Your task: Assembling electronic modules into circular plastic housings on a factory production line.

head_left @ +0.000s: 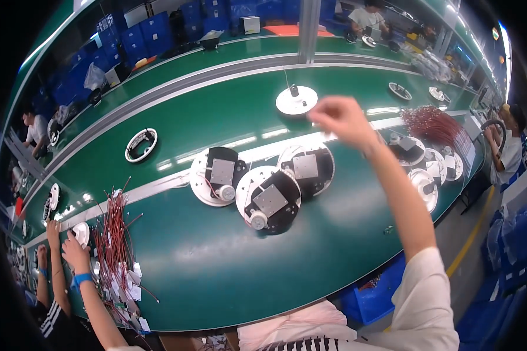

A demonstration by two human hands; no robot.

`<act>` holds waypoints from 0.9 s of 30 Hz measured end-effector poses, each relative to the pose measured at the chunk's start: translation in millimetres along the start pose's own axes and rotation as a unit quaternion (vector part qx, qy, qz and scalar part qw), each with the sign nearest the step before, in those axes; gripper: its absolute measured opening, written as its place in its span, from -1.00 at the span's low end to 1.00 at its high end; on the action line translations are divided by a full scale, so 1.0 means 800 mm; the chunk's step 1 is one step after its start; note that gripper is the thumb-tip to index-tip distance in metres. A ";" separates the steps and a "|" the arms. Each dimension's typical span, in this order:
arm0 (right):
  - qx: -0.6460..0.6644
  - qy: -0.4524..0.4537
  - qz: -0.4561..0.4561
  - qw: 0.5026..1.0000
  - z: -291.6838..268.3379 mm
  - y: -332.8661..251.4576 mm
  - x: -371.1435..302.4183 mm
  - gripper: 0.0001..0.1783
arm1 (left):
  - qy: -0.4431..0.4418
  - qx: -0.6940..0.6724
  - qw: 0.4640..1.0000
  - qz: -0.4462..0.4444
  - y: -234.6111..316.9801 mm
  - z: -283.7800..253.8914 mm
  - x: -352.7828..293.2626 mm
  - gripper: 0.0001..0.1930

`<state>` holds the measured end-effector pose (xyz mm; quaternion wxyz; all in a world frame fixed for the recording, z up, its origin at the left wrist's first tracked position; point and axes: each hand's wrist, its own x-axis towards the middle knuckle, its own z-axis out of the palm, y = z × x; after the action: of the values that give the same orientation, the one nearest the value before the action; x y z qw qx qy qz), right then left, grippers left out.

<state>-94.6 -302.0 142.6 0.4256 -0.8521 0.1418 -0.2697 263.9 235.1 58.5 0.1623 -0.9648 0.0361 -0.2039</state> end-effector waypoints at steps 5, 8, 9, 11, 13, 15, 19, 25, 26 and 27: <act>-0.577 -0.068 -0.234 0.780 -0.028 0.174 0.090 -0.85 | 0.183 -0.171 0.953 0.170 0.015 -0.079 -0.084 -0.40; -0.583 -0.057 -0.244 0.773 0.006 0.204 0.104 -0.73 | 0.180 -0.213 0.947 0.158 0.013 -0.117 -0.131 -0.45; -0.579 -0.056 -0.246 0.775 0.009 0.207 0.111 -0.73 | 0.160 -0.249 0.945 0.142 0.010 -0.124 -0.138 -0.46; -0.611 -0.069 -0.165 0.772 0.020 0.207 0.123 -0.73 | 0.140 -0.252 0.949 0.125 0.006 -0.130 -0.142 -0.51; -0.609 -0.060 -0.186 0.769 0.033 0.209 0.133 -0.81 | 0.128 -0.282 0.944 0.116 0.006 -0.139 -0.146 -0.54; -0.610 -0.054 -0.208 0.763 0.042 0.208 0.135 -0.88 | 0.145 -0.270 0.943 0.129 0.011 -0.148 -0.151 -0.55; -0.554 -0.029 -0.195 0.809 0.012 0.207 0.107 -0.71 | 0.135 -0.354 0.910 0.166 0.064 -0.189 -0.170 -0.56; -0.407 0.144 -0.321 0.843 -0.031 0.113 0.061 -0.62 | 0.132 -0.441 0.849 0.261 0.086 -0.250 -0.213 -0.51; -0.325 0.165 -0.298 0.882 -0.023 0.072 0.045 -0.62 | 0.117 -0.480 0.824 0.278 0.090 -0.261 -0.221 -0.51; -0.205 0.184 -0.255 0.927 -0.009 0.031 0.024 -0.62 | 0.091 -0.510 0.797 0.311 0.094 -0.268 -0.227 -0.54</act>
<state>-83.1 -330.7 132.7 0.1253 -0.8634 0.0477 -0.4863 11.2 124.6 149.8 -0.3020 -0.8220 0.4475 -0.1811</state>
